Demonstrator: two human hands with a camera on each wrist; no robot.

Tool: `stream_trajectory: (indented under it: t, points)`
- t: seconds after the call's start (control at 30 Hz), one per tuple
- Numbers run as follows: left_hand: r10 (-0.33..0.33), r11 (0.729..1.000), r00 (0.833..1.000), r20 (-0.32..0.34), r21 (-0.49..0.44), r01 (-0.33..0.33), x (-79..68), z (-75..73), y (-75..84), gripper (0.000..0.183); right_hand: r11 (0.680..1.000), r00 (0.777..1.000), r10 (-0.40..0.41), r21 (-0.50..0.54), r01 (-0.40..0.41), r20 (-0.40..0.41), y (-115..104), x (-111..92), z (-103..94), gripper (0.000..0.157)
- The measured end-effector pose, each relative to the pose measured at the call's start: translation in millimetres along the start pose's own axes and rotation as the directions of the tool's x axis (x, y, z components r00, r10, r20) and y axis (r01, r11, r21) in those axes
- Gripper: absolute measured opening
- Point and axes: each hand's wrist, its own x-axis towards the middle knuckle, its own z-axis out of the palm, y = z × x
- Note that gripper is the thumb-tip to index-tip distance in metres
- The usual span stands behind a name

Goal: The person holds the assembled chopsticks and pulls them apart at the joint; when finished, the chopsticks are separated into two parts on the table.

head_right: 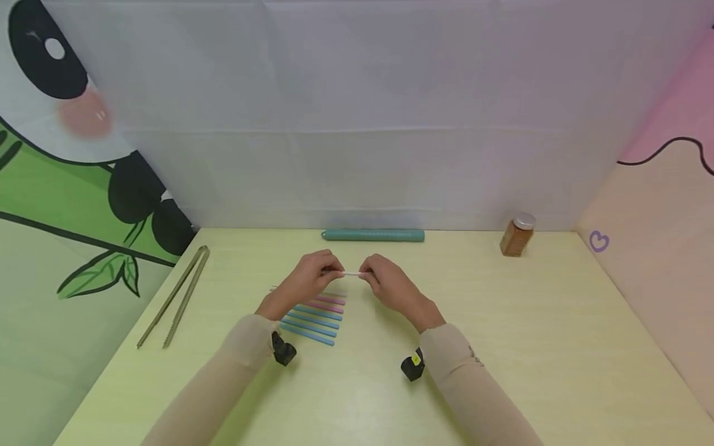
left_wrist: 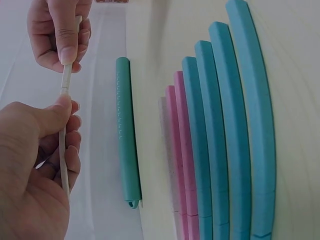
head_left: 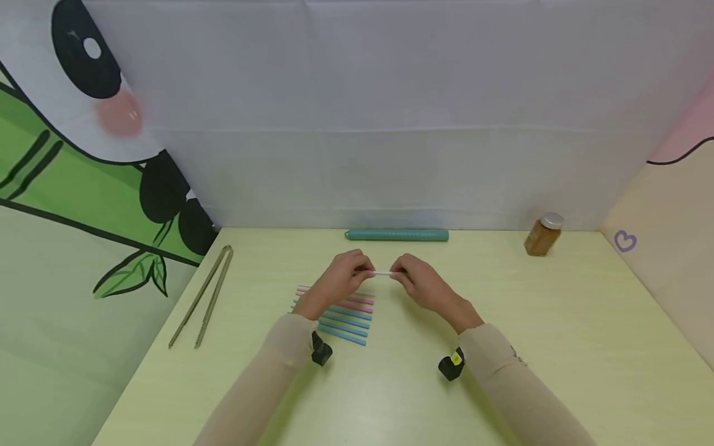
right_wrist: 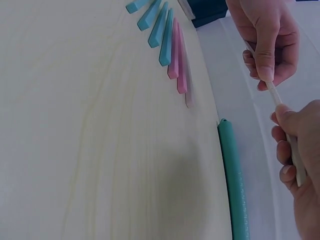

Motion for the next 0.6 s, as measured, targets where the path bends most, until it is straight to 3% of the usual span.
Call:
stream_trajectory:
  t: [0.6]
  points:
    - [0.0,0.999,1.0,-0.011,-0.032,0.0,3.4,2.6,2.5,0.008,0.996,0.996,-0.058,-0.077,0.054,-0.064,-0.3,-7.9,-2.1,0.007]
